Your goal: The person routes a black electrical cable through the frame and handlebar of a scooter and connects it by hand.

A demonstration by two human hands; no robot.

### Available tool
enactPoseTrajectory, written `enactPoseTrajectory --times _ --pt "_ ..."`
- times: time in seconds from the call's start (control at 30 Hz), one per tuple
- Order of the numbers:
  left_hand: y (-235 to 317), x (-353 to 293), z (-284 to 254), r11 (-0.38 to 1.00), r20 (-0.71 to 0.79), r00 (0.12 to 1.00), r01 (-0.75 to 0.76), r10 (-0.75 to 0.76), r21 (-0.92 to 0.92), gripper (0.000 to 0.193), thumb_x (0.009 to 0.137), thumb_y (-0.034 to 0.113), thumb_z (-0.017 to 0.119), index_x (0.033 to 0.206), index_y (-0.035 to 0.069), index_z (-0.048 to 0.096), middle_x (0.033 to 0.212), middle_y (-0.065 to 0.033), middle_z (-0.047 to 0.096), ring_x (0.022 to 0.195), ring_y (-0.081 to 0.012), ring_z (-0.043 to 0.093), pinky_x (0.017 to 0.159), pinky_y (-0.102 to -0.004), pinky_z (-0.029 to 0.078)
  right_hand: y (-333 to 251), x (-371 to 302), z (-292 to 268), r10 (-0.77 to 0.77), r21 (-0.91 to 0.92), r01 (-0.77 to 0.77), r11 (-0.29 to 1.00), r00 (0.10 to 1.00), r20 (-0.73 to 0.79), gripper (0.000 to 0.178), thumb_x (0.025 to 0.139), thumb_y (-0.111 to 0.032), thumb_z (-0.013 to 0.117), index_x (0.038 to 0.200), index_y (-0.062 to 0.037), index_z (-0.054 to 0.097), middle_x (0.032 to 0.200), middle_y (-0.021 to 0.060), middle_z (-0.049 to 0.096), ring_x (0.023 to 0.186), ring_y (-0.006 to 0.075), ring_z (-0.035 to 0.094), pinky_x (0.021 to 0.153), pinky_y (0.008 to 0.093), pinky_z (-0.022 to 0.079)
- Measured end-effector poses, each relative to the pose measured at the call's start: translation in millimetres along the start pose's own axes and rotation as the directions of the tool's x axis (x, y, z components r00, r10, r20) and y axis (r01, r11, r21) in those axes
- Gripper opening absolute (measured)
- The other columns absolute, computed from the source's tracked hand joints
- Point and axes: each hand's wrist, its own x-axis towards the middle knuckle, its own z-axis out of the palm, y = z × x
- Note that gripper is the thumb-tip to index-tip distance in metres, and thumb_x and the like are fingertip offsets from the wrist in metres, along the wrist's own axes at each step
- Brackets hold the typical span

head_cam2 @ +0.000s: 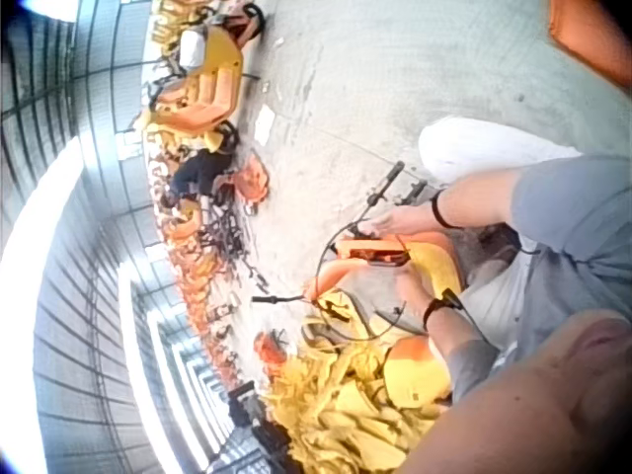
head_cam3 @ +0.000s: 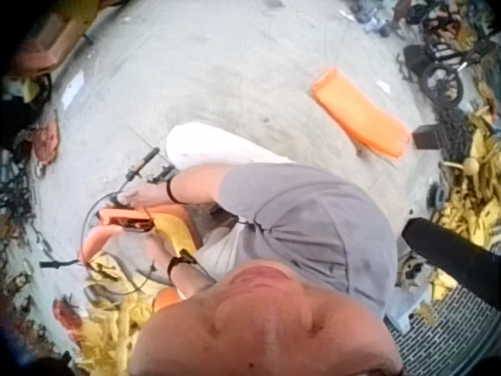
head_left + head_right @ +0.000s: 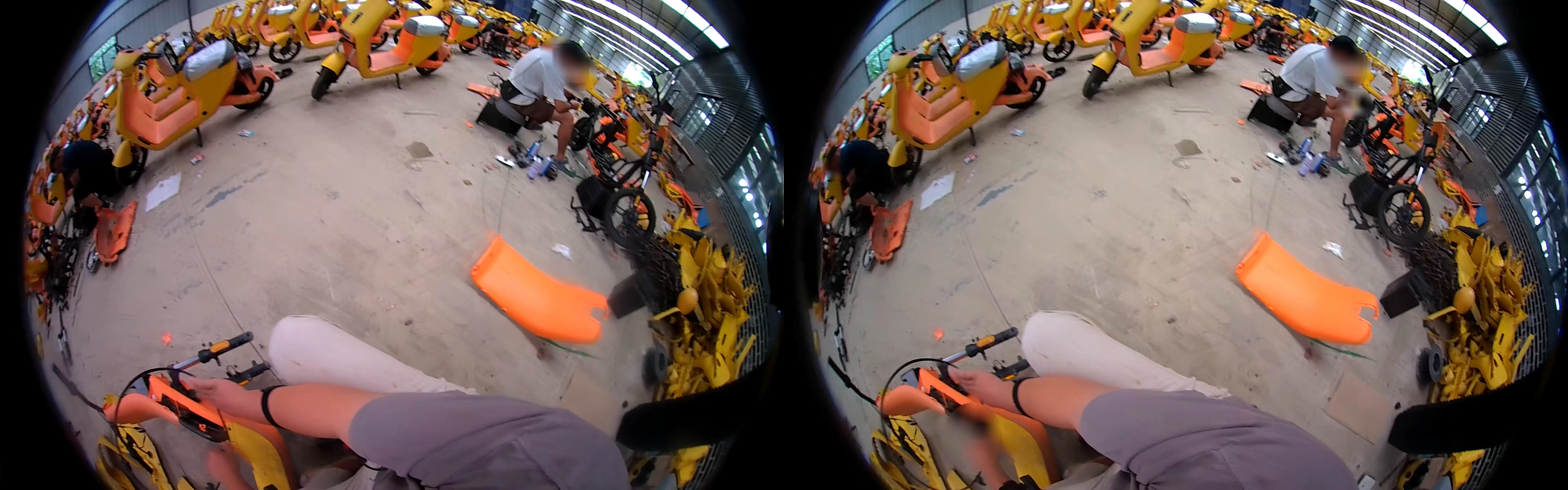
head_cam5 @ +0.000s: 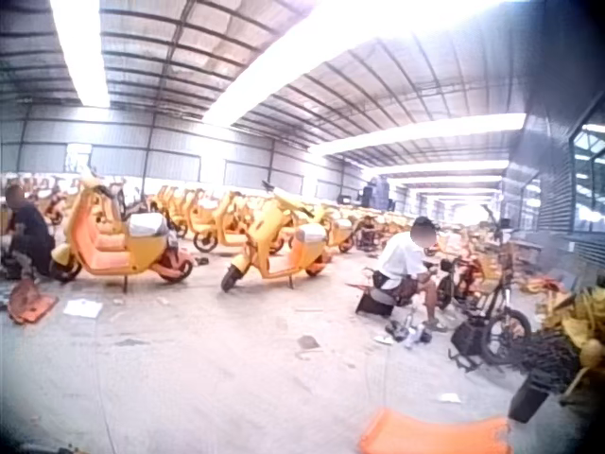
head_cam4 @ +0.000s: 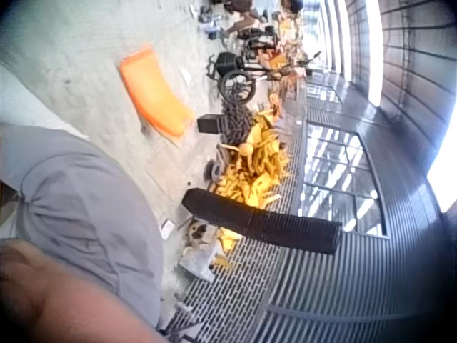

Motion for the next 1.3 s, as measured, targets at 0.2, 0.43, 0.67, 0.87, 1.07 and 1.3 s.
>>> enactPoseTrajectory --times 0.2,0.43,0.67,0.87,1.07,1.3 --pt "-0.8 0.5 -3.1 0.993 0.211 0.975 -0.045 0.067 -0.107 0.050 0.092 0.048 0.055 0.086 -0.001 0.066 0.073 -0.0228 0.060 0.070 -0.0411 0.059 0.066 -0.0511 0.047 -38.1 -5.7 -37.5 0.231 0.377 0.184 -0.908 0.970 0.082 0.048 0.087 -0.023 0.056 0.130 -0.0019 0.060 0.146 0.0114 0.050 0.146 0.0247 0.032 0.125 0.0418 0.013" --pt "-13.4 -23.5 -40.4 0.967 0.252 0.946 -0.153 0.203 -0.205 0.061 0.096 0.057 0.041 0.116 0.005 0.067 0.099 -0.0279 0.068 0.096 -0.0480 0.064 0.083 -0.0544 0.050 -33.8 -21.1 -39.3 0.252 0.397 0.227 -0.889 0.968 0.012 0.058 0.089 -0.031 0.051 0.135 0.0026 0.054 0.148 0.0148 0.048 0.147 0.0259 0.030 0.126 0.0422 0.009" --pt "11.2 -44.8 -67.9 0.961 0.247 0.947 -0.149 0.207 -0.234 0.062 0.096 0.058 0.040 0.117 0.006 0.067 0.104 -0.0281 0.067 0.100 -0.0474 0.063 0.086 -0.0547 0.049 -49.7 -32.1 -54.2 0.215 0.382 0.194 -0.904 0.976 0.013 0.054 0.096 -0.033 0.046 0.135 0.0034 0.053 0.149 0.0147 0.047 0.147 0.0259 0.030 0.126 0.0423 0.009" --pt "-21.1 -28.4 -37.2 0.963 0.168 0.976 -0.095 0.140 -0.254 0.058 0.091 0.056 0.052 0.105 0.003 0.070 0.095 -0.0249 0.067 0.093 -0.0438 0.064 0.080 -0.0512 0.050 -36.1 -27.1 -46.0 0.184 0.292 0.183 -0.939 0.983 -0.024 0.052 0.095 -0.034 0.047 0.132 0.0015 0.056 0.148 0.0148 0.048 0.146 0.0263 0.031 0.125 0.0429 0.010" --pt "-24.6 -6.2 1.7 0.964 0.169 0.985 0.024 0.022 -0.264 0.055 0.088 0.049 0.062 0.081 -0.005 0.067 0.070 -0.0239 0.061 0.069 -0.0431 0.060 0.065 -0.0498 0.045 -41.4 -33.0 -48.4 0.143 0.261 0.170 -0.950 0.982 -0.119 0.049 0.097 -0.033 0.045 0.129 0.0010 0.059 0.148 0.0144 0.048 0.146 0.0273 0.030 0.125 0.0429 0.011" --pt "-31.6 -6.5 3.9 0.905 0.112 0.989 -0.040 0.096 -0.424 0.053 0.091 0.043 0.061 0.076 -0.008 0.061 0.058 -0.0231 0.053 0.054 -0.0377 0.052 0.058 -0.0495 0.040 -40.1 -28.3 -58.0 0.155 0.237 0.165 -0.957 0.986 -0.060 0.046 0.095 -0.030 0.047 0.125 0.0005 0.063 0.144 0.0147 0.051 0.144 0.0276 0.034 0.124 0.0426 0.013"
